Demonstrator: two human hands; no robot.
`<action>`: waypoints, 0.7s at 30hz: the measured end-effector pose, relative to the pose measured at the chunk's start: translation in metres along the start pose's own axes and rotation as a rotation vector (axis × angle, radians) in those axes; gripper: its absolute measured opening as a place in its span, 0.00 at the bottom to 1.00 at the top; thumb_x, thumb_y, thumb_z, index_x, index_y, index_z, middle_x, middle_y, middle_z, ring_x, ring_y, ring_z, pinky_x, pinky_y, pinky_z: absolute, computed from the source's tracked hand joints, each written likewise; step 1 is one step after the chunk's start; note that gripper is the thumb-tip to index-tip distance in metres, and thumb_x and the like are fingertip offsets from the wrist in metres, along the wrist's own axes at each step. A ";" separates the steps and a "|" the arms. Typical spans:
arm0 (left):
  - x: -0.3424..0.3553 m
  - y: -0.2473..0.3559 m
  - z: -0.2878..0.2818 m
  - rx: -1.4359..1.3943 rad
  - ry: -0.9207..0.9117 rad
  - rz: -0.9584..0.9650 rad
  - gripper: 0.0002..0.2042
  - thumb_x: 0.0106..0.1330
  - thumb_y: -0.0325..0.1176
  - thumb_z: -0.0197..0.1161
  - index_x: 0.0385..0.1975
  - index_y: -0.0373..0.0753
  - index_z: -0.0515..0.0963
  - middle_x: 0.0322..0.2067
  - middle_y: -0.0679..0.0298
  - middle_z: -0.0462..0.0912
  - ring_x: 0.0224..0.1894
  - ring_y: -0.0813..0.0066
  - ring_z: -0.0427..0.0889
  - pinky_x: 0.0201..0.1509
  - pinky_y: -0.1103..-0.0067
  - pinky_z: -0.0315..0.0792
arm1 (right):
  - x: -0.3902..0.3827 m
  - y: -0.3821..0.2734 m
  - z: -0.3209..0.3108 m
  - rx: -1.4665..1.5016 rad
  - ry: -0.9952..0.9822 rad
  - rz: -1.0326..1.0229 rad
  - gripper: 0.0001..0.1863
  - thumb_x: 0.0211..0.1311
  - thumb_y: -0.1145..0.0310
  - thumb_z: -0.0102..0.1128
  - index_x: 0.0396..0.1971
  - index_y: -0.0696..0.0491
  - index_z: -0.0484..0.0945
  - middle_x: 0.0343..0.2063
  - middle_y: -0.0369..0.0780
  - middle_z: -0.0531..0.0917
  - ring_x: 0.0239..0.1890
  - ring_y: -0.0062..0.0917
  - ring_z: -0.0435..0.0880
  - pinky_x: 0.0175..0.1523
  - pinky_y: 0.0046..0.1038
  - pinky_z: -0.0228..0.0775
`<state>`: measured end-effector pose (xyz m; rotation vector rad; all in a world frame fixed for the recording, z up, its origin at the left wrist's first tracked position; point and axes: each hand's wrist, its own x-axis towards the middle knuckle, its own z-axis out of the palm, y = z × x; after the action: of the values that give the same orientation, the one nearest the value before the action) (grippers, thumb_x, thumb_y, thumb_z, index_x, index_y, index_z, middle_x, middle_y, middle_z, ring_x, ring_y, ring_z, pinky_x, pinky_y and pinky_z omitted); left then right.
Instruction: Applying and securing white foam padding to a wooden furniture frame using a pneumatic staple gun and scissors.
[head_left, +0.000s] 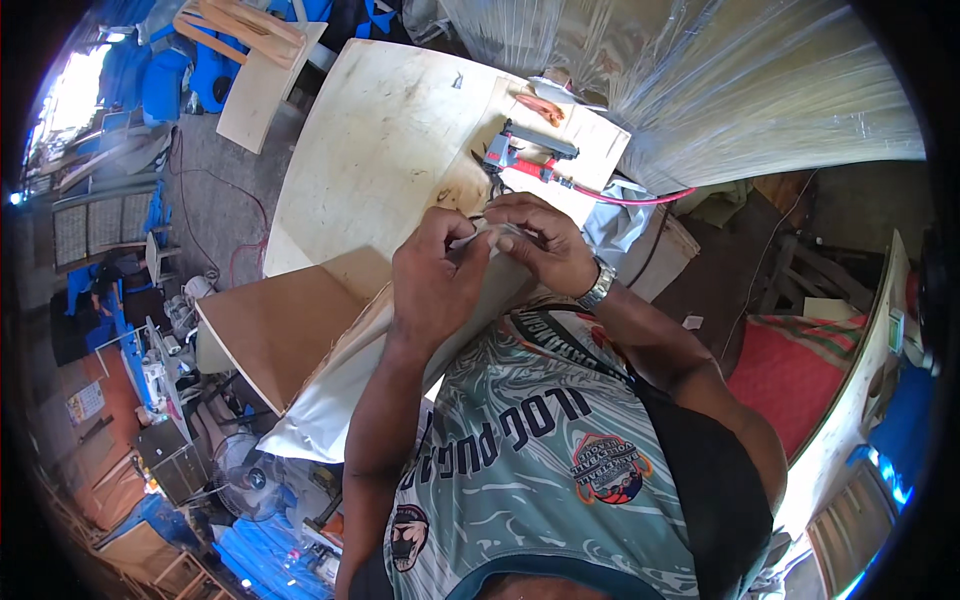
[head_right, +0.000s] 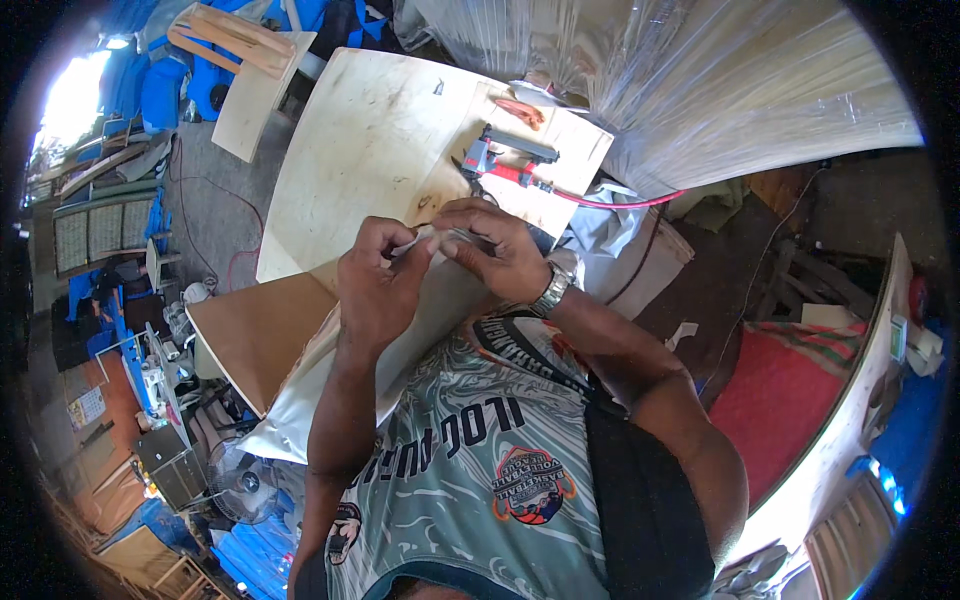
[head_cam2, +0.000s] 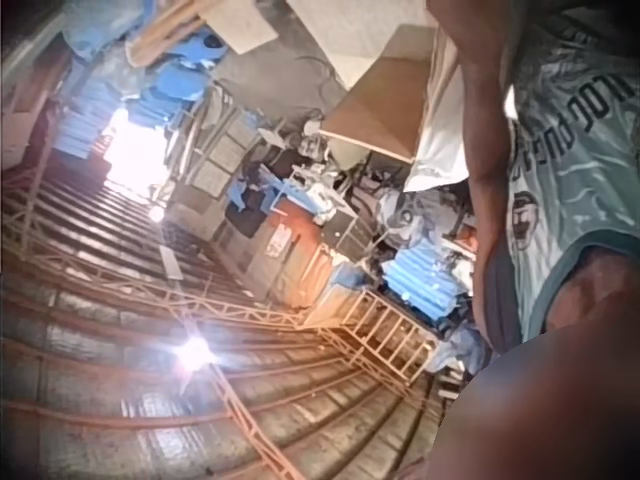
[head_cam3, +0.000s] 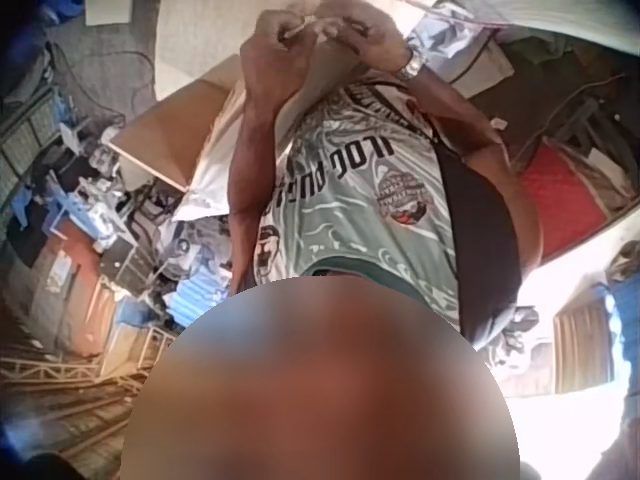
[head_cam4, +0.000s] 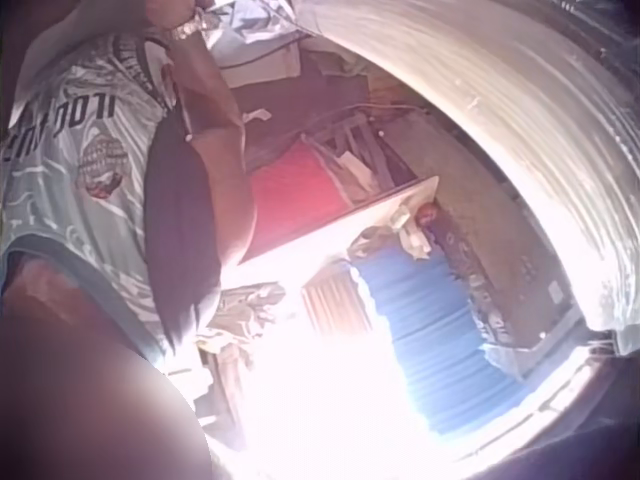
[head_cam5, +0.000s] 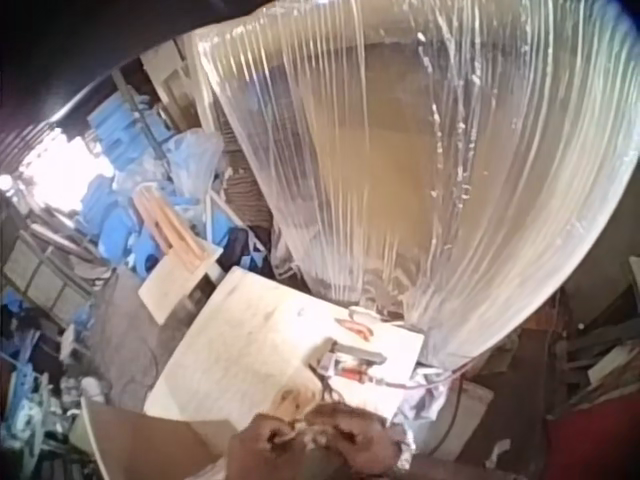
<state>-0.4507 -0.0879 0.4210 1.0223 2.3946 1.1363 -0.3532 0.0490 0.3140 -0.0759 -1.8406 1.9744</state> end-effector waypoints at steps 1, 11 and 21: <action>-0.002 0.001 0.001 0.001 -0.001 -0.002 0.09 0.61 0.30 0.69 0.34 0.35 0.75 0.31 0.51 0.82 0.27 0.60 0.81 0.30 0.72 0.73 | 0.001 0.002 0.002 0.004 -0.013 -0.017 0.14 0.66 0.76 0.59 0.51 0.57 0.78 0.52 0.43 0.77 0.55 0.28 0.76 0.60 0.29 0.68; -0.007 -0.010 -0.013 0.309 -0.052 0.211 0.12 0.61 0.29 0.66 0.45 0.39 0.80 0.42 0.56 0.80 0.47 0.54 0.76 0.50 0.64 0.72 | 0.014 -0.001 0.007 -0.076 -0.008 -0.050 0.04 0.67 0.75 0.56 0.37 0.58 0.79 0.46 0.40 0.77 0.48 0.26 0.77 0.53 0.27 0.69; 0.010 -0.034 0.008 -0.025 0.060 0.153 0.03 0.63 0.26 0.63 0.32 0.35 0.76 0.33 0.56 0.80 0.31 0.55 0.80 0.37 0.65 0.74 | 0.015 -0.002 0.007 -0.101 0.016 0.021 0.07 0.69 0.72 0.56 0.41 0.58 0.78 0.47 0.39 0.77 0.50 0.24 0.76 0.56 0.26 0.67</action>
<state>-0.4696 -0.0911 0.3905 1.1962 2.3755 1.2623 -0.3686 0.0477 0.3205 -0.1416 -1.9355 1.8885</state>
